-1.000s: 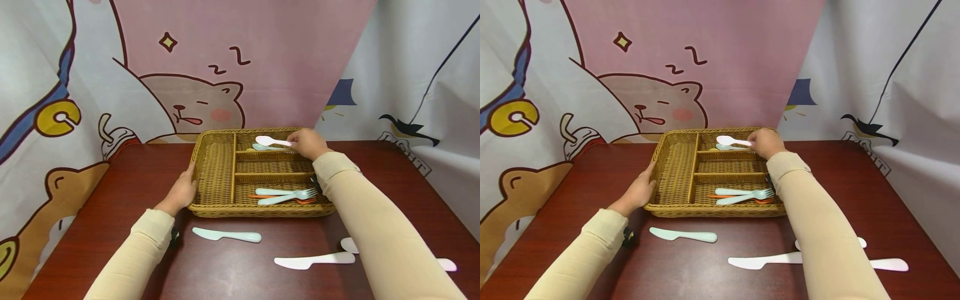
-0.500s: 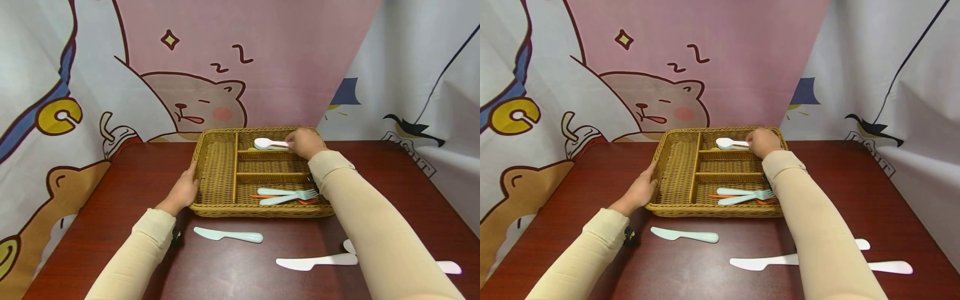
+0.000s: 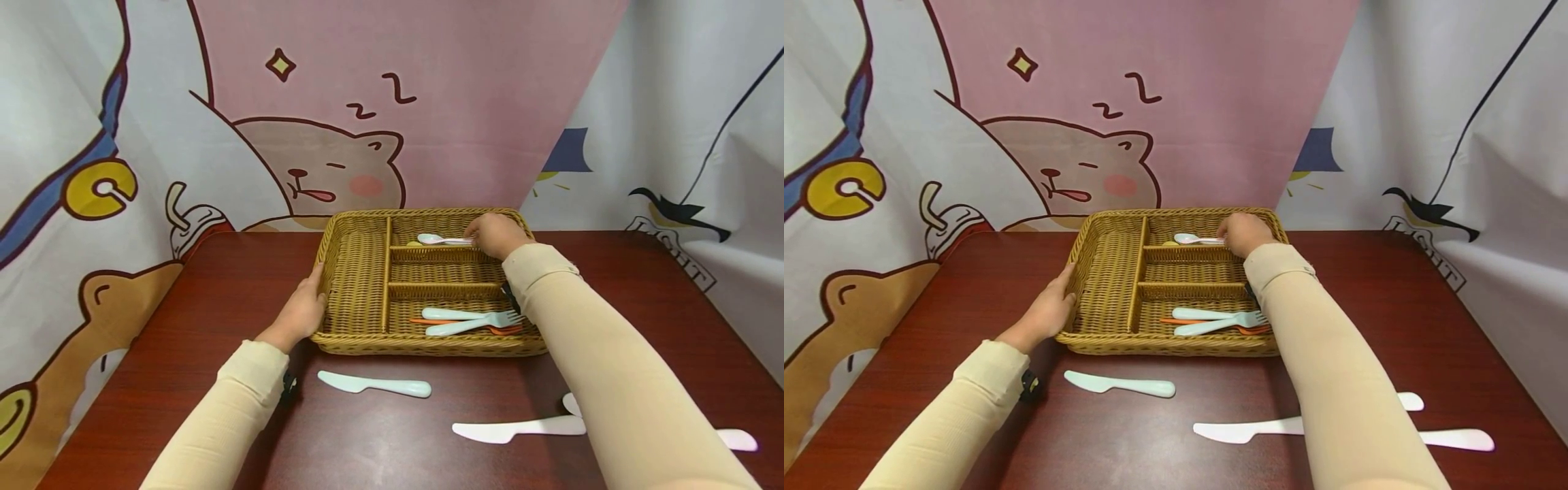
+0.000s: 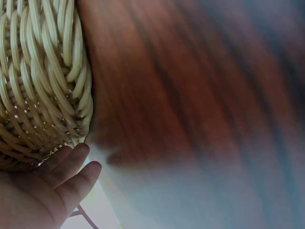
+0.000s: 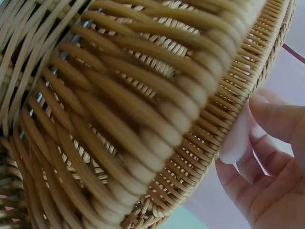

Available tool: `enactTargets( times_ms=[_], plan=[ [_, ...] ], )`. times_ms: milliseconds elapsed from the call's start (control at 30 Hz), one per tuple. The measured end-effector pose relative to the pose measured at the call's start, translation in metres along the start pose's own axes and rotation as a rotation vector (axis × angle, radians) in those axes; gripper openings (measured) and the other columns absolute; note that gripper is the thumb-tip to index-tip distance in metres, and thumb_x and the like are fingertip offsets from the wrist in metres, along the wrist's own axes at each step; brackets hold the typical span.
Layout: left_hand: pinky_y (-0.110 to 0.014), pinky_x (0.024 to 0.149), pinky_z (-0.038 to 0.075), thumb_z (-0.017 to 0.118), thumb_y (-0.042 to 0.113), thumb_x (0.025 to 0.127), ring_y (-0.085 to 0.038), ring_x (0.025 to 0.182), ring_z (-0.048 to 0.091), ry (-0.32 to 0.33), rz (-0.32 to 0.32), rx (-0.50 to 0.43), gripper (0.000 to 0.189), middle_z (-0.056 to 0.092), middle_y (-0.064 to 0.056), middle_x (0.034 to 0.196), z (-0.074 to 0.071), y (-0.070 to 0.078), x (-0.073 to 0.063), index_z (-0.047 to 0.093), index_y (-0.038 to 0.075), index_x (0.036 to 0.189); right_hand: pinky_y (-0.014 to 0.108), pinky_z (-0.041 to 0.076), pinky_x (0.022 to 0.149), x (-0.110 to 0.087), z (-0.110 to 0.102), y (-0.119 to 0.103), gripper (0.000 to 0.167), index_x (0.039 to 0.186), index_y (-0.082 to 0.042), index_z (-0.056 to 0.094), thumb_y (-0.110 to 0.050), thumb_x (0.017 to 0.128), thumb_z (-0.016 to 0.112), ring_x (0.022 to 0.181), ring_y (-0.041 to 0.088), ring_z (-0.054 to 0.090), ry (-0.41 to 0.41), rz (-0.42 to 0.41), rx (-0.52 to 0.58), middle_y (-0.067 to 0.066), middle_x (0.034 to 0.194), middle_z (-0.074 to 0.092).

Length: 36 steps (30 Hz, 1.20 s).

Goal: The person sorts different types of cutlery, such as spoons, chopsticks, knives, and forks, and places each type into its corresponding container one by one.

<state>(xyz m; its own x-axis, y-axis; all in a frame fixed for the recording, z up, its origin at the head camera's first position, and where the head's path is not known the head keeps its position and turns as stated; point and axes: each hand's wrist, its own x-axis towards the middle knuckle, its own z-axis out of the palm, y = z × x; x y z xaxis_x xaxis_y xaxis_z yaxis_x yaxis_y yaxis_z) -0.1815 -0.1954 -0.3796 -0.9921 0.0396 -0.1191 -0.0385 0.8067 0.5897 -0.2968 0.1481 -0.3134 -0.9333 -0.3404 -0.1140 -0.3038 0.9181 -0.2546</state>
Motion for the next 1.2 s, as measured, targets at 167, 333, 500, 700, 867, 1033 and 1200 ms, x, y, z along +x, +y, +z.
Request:
enactTargets(
  times_ms=[167,333,500,700,867,1033,1200],
  plan=[
    [-0.051,0.114,0.024,0.035,0.008,0.101,-0.039,0.141,0.025,-0.002,-0.002,0.002,0.062,0.021,-0.028,0.154,0.0,0.0,0.0,0.005,0.005,0.156,0.05,0.046,0.096,0.0,0.0,0.0,0.031,0.124,-0.002,0.065,-0.003,0.096,0.052,0.114,0.037,0.057,-0.017,0.005,0.013,0.02,0.122,0.064],
    [-0.052,0.114,0.023,0.035,0.009,0.102,-0.04,0.141,0.024,-0.009,-0.002,0.005,0.062,0.02,-0.028,0.155,0.0,0.002,-0.001,0.004,0.005,0.156,0.051,0.047,0.093,-0.001,0.0,0.004,0.031,0.123,-0.003,0.066,-0.002,0.095,0.052,0.112,0.038,0.058,0.016,-0.001,0.011,0.021,0.121,0.064],
    [-0.053,0.113,0.024,0.034,0.009,0.103,-0.042,0.141,0.024,-0.017,-0.009,0.007,0.061,0.019,-0.029,0.154,-0.001,0.003,-0.001,0.004,0.005,0.156,0.049,0.049,0.091,-0.002,-0.002,0.008,0.028,0.12,-0.002,0.067,-0.004,0.094,0.057,0.108,0.037,0.061,0.075,-0.025,0.015,0.02,0.118,0.066],
    [-0.054,0.112,0.025,0.034,0.009,0.103,-0.042,0.14,0.025,-0.024,-0.015,0.002,0.062,0.019,-0.029,0.154,-0.001,0.003,-0.002,0.003,0.006,0.156,0.05,0.049,0.089,-0.009,-0.007,0.01,0.025,0.116,0.001,0.068,-0.003,0.093,0.06,0.104,0.038,0.062,0.132,-0.071,0.111,0.023,0.113,0.066],
    [-0.054,0.113,0.024,0.034,0.009,0.102,-0.042,0.141,0.024,-0.025,-0.005,0.005,0.062,0.019,-0.03,0.154,0.0,0.003,-0.002,0.003,0.005,0.156,0.05,0.049,0.084,-0.02,-0.012,0.01,0.028,0.122,0.002,0.064,-0.004,0.095,0.058,0.103,0.038,0.059,0.14,-0.072,0.207,0.025,0.117,0.061],
    [-0.053,0.113,0.023,0.033,0.008,0.102,-0.042,0.141,0.022,-0.028,0.001,0.005,0.061,0.018,-0.03,0.154,-0.002,0.004,-0.003,0.003,0.004,0.155,0.049,0.048,0.085,-0.032,-0.022,0.007,0.029,0.123,0.001,0.063,-0.007,0.096,0.058,0.102,0.037,0.057,0.158,-0.085,0.258,0.023,0.115,0.056],
    [-0.053,0.114,0.022,0.032,0.007,0.102,-0.042,0.141,0.022,-0.026,0.007,0.004,0.061,0.018,-0.03,0.154,-0.003,0.005,-0.003,0.003,0.003,0.155,0.049,0.047,0.086,-0.045,-0.029,0.006,0.029,0.123,0.001,0.064,-0.006,0.095,0.059,0.103,0.035,0.056,0.183,-0.101,0.272,0.021,0.112,0.057]
  ],
)
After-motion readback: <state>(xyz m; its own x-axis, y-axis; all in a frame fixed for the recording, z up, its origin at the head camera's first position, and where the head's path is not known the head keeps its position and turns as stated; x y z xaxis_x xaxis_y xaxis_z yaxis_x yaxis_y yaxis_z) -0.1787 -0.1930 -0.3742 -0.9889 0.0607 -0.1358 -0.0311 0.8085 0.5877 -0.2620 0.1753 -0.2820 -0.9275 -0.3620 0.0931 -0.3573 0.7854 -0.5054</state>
